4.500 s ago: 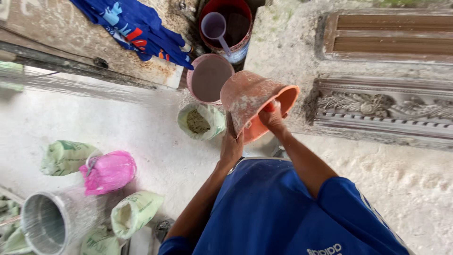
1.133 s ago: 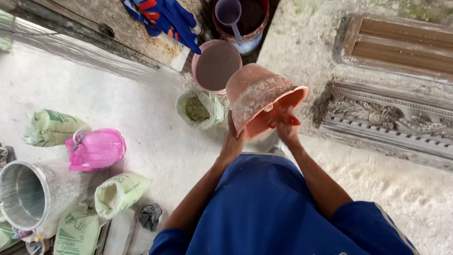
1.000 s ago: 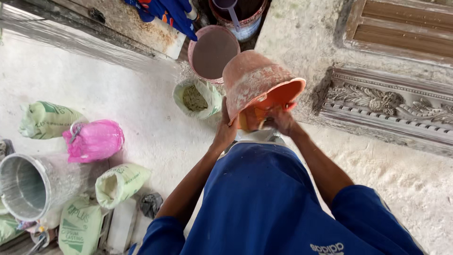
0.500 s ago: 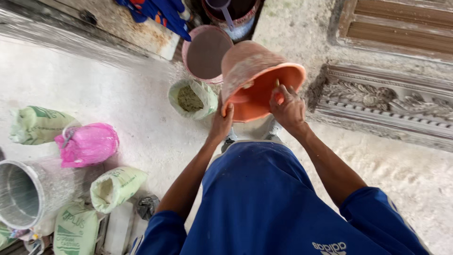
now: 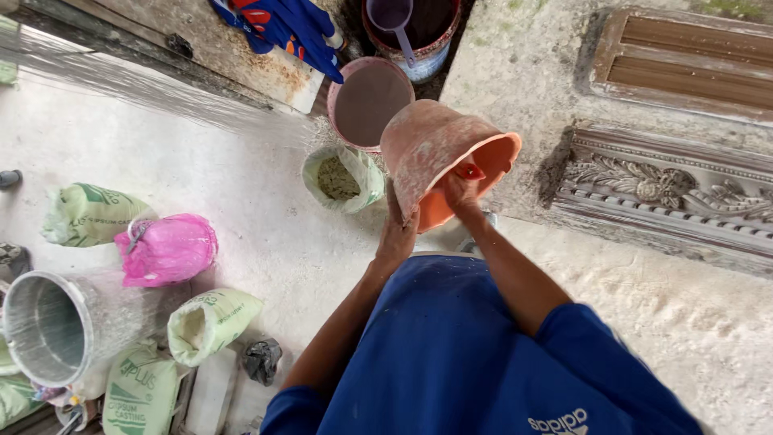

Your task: The person shakes debris out of a terracotta pot, brushes and scrapes its interior, then pours water into it and rinses it. They then sit on the floor and scoop white powder from a sack into the pot using a plastic scoop.

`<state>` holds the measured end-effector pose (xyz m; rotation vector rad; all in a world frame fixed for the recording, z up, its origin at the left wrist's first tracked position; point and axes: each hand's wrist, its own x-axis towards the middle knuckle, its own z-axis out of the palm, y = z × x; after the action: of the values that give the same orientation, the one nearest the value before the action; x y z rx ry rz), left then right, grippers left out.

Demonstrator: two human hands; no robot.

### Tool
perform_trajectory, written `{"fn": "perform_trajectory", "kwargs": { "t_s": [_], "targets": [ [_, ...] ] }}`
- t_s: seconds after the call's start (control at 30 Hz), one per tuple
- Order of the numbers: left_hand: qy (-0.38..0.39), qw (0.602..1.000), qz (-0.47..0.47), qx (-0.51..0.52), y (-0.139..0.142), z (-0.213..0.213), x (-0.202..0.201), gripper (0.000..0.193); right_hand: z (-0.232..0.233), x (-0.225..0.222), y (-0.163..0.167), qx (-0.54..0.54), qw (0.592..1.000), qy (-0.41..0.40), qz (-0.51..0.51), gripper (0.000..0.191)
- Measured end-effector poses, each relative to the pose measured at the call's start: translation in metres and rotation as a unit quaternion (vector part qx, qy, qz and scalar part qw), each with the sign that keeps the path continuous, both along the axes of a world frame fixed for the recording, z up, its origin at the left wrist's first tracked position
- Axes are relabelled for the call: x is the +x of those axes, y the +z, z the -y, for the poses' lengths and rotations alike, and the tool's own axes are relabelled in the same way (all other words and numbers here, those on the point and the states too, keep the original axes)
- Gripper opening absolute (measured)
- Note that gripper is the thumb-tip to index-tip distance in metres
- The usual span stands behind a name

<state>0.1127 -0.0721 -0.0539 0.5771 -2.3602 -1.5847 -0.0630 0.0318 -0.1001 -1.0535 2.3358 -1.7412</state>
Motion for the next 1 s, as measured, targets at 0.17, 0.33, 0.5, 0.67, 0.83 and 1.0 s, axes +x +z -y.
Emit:
{"fn": "perform_trajectory", "kwargs": {
  "t_s": [0.17, 0.33, 0.5, 0.67, 0.83, 1.0],
  "targets": [
    [0.082, 0.954, 0.164, 0.238, -0.017, 0.001, 0.029, 0.068, -0.016, -0.015, -0.001, 0.220, 0.963, 0.145, -0.054, 0.030],
    [0.066, 0.980, 0.141, 0.127, -0.022, -0.006, 0.027, 0.061, -0.030, 0.012, 0.010, 0.045, 0.992, -0.020, 0.119, 0.020],
    [0.022, 0.998, 0.035, 0.037, -0.004, 0.003, 0.004, 0.074, -0.052, 0.042, 0.001, -0.109, 0.784, 0.028, 0.611, 0.026],
    [0.039, 0.956, 0.257, 0.133, 0.013, 0.007, 0.001, 0.083, -0.082, 0.020, 0.001, 0.074, 0.981, -0.034, 0.178, 0.021],
    [0.015, 0.992, 0.119, 0.041, 0.003, 0.012, -0.013, 0.076, -0.095, 0.036, 0.016, -0.119, 0.890, 0.023, 0.439, 0.014],
    [-0.012, 0.999, 0.030, 0.000, 0.001, 0.023, -0.037, 0.068, -0.107, 0.039, 0.049, 0.147, 0.980, -0.050, 0.125, 0.017]
  ]
}}
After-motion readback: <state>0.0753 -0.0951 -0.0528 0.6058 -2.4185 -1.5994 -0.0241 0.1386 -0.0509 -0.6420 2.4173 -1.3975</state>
